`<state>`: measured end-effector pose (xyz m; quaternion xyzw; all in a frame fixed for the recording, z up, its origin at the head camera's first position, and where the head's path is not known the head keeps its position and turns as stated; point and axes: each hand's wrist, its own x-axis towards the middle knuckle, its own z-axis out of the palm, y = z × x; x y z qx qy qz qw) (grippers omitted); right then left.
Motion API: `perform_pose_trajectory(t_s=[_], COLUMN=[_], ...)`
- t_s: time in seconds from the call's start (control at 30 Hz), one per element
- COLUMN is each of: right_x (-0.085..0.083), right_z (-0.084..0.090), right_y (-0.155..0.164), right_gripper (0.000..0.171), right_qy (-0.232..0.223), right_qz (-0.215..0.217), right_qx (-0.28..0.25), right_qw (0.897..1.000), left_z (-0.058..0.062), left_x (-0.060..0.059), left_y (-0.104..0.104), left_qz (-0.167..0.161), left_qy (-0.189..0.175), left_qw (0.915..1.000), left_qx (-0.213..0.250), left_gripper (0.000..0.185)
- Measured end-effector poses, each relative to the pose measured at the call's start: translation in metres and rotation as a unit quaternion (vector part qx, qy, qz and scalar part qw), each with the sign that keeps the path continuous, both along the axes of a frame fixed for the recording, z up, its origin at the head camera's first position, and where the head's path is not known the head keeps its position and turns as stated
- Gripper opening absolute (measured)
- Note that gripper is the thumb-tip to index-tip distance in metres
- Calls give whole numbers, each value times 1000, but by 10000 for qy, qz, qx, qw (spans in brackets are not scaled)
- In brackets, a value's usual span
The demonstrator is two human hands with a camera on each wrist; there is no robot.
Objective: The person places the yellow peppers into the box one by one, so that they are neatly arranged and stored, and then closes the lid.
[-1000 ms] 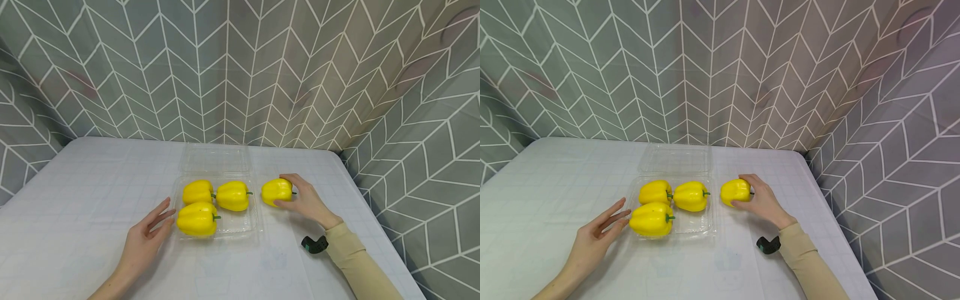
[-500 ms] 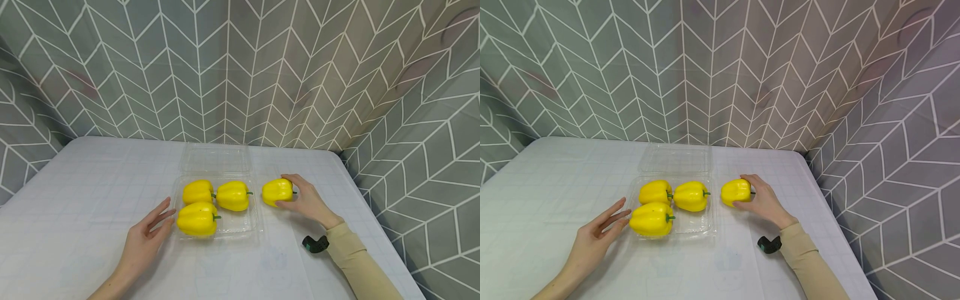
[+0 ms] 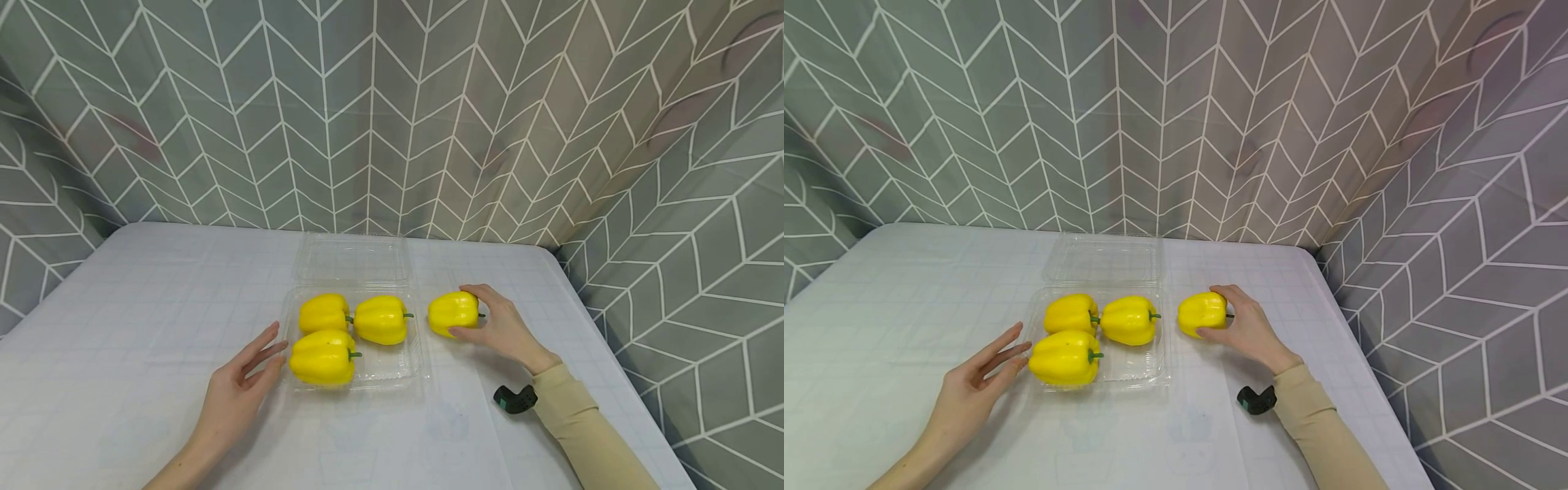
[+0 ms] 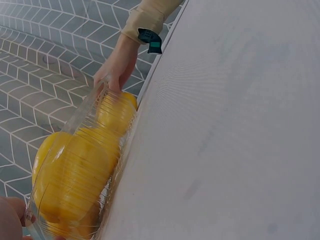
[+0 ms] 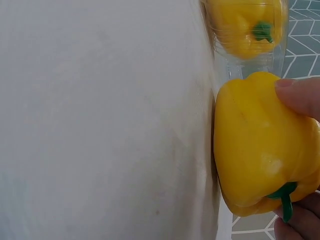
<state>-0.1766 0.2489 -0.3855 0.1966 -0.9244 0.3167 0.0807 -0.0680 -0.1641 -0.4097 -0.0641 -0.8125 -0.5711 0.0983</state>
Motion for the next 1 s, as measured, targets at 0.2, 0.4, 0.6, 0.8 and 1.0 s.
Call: perform_pose_trajectory(t_s=[0.2,0.4,0.6,0.8,1.0], right_x=[1,3,6,10,16], right_z=[2,6,11,18,25], right_y=[-1,-3,-6,-10,-15], right_gripper=[76,79,79,78,77], right_qy=[8,-99,-56,-12,118], right_qz=[-30,-156,-203,-245,-225], right_qx=[3,-100,-177,-352,-469], right_qw=[10000,9998,9996,9991,9986], left_z=[0,0,0,1,2], left_x=[0,0,-1,0,1], left_y=[0,1,1,1,2], left_qz=[-1,4,1,51,58], left_qy=[25,55,75,30,7], left_qw=[10000,10000,10000,10000,10000], left_qx=[49,38,47,23,2], left_gripper=[51,51,51,51,51])
